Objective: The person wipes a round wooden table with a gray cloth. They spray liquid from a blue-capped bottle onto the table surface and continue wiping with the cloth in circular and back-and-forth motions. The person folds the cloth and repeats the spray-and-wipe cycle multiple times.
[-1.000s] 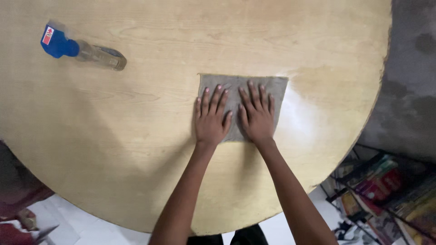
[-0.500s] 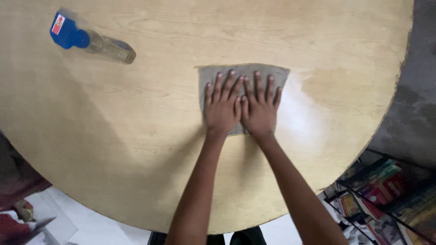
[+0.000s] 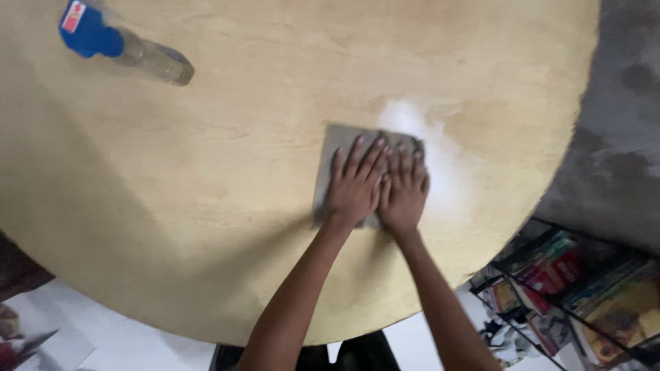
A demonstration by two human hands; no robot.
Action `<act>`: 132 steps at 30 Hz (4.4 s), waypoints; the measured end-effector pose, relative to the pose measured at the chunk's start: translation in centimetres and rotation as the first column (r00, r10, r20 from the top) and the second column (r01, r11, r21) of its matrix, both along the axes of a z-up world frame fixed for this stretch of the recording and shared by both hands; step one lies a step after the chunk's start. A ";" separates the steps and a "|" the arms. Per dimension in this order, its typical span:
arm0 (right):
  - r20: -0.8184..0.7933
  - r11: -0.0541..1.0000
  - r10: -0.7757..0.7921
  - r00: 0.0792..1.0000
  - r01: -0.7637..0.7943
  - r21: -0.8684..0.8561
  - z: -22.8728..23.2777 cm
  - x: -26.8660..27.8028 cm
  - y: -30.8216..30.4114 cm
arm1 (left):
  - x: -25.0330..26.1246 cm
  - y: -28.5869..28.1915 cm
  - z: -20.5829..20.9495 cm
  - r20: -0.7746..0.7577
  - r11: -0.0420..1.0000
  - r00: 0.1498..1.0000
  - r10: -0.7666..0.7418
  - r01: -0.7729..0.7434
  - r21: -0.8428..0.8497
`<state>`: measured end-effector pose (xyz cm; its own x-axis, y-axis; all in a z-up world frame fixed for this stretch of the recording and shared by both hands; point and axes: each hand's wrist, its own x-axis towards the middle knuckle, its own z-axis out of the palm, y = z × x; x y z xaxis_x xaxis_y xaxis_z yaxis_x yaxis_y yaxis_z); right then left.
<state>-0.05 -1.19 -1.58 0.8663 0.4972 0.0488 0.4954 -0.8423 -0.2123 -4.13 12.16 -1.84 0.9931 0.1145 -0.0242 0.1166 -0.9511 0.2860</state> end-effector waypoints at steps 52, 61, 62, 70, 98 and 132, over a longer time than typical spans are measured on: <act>-0.028 0.999 0.041 0.999 -0.040 0.011 4.1 3.3 10.6 | 2.0 11.1 2.1 0.072 0.996 0.994 0.085 -0.085 -0.010; 0.021 0.999 0.051 0.998 -0.051 0.010 3.7 3.4 10.6 | 2.1 11.3 2.4 0.101 0.996 0.992 0.077 -0.072 -0.052; 0.028 0.999 0.046 0.999 -0.047 0.008 3.8 3.3 10.6 | 2.1 11.3 2.5 0.117 0.996 0.991 0.072 -0.066 -0.053; 0.055 1.000 0.013 0.998 -0.012 -0.018 2.8 3.0 10.6 | 1.6 11.4 1.7 0.091 0.998 0.995 0.031 -0.027 -0.052; -0.015 0.980 -0.193 0.981 0.191 -0.061 -0.3 -8.7 15.2 | -7.8 14.5 -0.2 -0.023 0.986 0.989 -0.147 0.148 0.074; -0.123 0.962 0.247 0.961 -0.259 -0.090 0.3 -18.5 33.9 | -22.3 30.5 -0.1 -0.071 0.918 0.918 0.391 -0.394 -0.042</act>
<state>-18.52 32.66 -1.31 0.7088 0.6979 -0.1031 0.6736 -0.7129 -0.1950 -26.47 42.69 -1.91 0.8651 0.4916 -0.0992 0.4958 -0.8086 0.3166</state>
